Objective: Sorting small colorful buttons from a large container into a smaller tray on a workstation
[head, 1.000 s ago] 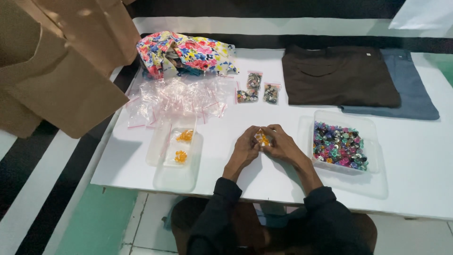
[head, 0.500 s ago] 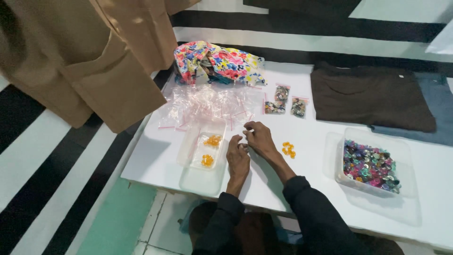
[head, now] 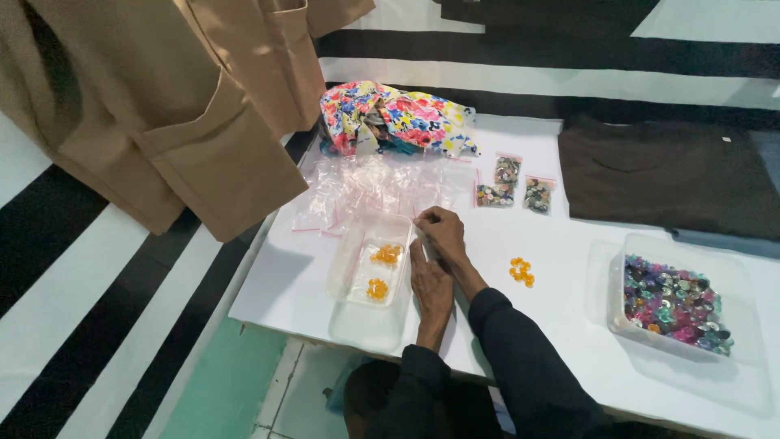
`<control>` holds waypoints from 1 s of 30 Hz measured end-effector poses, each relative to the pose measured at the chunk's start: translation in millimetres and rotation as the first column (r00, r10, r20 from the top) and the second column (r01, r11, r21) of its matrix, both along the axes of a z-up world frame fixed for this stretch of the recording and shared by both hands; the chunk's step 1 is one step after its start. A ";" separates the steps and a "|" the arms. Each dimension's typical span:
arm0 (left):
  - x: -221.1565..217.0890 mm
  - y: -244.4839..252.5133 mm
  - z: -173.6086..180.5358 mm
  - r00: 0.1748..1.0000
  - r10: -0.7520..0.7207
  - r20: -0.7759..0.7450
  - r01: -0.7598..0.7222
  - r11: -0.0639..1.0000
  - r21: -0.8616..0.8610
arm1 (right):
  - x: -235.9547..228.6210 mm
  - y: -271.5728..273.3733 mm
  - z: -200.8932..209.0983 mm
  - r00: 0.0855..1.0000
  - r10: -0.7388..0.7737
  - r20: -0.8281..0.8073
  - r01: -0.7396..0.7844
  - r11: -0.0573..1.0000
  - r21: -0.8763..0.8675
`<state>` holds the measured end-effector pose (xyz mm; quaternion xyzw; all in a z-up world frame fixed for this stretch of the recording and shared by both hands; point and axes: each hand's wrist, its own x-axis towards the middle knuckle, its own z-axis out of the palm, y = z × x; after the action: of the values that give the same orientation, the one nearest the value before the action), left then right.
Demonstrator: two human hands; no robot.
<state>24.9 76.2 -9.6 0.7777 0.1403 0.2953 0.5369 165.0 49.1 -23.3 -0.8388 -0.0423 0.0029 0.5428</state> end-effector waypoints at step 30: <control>-55.2 -114.1 64.5 0.964 0.011 0.267 -0.010 1.000 -0.006 | -172.3 -213.2 137.6 0.939 -0.244 0.243 0.172 0.944 0.281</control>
<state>-30.2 -37.9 54.9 0.7289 0.0714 0.4000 0.5510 -7.2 -164.1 114.3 -0.7536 -0.0276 -0.1770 0.6325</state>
